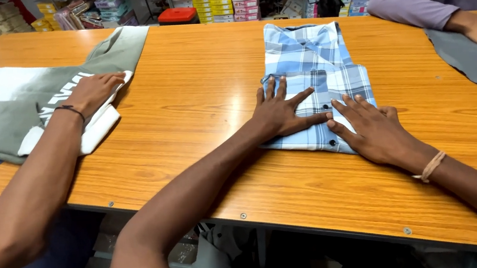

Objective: Folding a blue and white checkered button-down shirt on a wooden table.

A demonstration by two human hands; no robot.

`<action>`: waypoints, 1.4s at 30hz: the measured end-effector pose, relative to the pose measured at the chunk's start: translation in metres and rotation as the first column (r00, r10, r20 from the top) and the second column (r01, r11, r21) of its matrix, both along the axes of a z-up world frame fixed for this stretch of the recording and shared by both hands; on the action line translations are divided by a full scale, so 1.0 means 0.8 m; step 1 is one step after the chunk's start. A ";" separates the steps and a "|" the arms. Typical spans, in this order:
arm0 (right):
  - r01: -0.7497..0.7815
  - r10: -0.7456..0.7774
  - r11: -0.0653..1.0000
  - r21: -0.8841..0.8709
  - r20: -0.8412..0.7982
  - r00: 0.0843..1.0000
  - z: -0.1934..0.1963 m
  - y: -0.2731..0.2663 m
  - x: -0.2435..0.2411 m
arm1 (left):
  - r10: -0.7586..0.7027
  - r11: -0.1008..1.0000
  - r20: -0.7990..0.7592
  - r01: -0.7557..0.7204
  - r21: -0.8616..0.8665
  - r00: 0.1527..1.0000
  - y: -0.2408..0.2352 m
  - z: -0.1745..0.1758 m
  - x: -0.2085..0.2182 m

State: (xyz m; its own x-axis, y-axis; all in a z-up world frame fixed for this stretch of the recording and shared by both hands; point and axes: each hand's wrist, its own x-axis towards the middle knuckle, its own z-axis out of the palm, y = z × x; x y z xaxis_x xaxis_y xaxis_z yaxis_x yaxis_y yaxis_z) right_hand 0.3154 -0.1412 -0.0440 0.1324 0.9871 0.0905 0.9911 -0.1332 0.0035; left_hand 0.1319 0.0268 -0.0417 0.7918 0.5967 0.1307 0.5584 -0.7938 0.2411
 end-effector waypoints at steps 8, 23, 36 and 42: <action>-0.010 0.010 1.000 -0.007 0.031 0.999 -0.005 0.002 0.000 | -0.012 1.000 0.040 0.011 0.026 0.999 0.000 -0.009 -0.002; -0.013 0.013 1.000 -0.012 -0.009 1.000 0.002 -0.004 -0.008 | -0.010 1.000 0.056 0.010 -0.004 0.998 -0.006 0.000 -0.003; -0.072 0.071 0.994 -0.088 -0.011 0.997 0.017 -0.020 -0.031 | 0.037 0.999 0.121 -0.039 0.015 0.992 -0.013 0.006 -0.010; -0.069 0.066 0.991 -0.118 -0.029 0.997 0.024 -0.022 -0.033 | 0.045 0.998 0.125 -0.050 0.038 0.991 -0.008 0.003 -0.009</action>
State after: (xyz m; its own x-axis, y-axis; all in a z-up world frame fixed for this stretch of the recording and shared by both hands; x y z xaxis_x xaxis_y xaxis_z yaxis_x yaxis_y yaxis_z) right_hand 0.2890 -0.1592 -0.0245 0.0656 0.9974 -0.0300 0.9978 -0.0659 -0.0095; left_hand 0.1244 0.0207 -0.0393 0.7389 0.6254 0.2507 0.5634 -0.7776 0.2790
